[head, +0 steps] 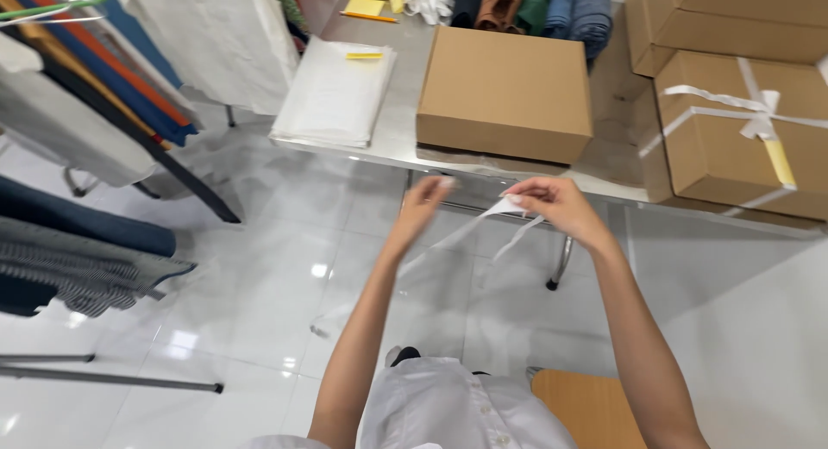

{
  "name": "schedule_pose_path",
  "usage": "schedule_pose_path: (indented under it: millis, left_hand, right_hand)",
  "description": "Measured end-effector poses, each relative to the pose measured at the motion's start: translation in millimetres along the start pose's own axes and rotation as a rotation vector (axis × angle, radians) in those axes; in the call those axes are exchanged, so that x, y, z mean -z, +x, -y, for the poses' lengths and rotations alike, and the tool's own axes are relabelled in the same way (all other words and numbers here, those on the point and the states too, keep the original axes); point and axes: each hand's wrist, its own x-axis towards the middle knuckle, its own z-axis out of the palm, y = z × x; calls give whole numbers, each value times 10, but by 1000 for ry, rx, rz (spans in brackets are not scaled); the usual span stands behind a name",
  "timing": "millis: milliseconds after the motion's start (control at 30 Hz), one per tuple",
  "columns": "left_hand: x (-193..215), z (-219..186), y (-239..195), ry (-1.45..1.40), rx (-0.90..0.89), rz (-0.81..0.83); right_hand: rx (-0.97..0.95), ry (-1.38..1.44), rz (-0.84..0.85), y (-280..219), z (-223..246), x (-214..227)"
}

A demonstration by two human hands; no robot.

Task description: The person ties a white ribbon around a cardboard box. They wrap the ribbon around the box, pull it tight, and tie a knot and bow on top.

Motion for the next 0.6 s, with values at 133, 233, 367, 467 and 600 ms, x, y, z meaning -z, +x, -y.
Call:
schedule_pose_path:
  millis: [133, 233, 367, 467, 600]
  left_hand:
    - [-694, -471, -27, -80, -36, 453]
    - [-780, -907, -89, -177, -33, 600]
    - [-809, -715, 49, -222, -40, 689]
    - [-716, -734, 126, -169, -35, 627]
    - [-444, -797, 145, -46, -5, 513]
  right_hand:
    - [32, 31, -5, -114, -107, 70]
    - [44, 38, -70, -192, -122, 206]
    - [-2, 28, -108, -204, -258, 388]
    - [-48, 7, -108, -233, -314, 541]
    - [-71, -83, -146, -297, -428, 807]
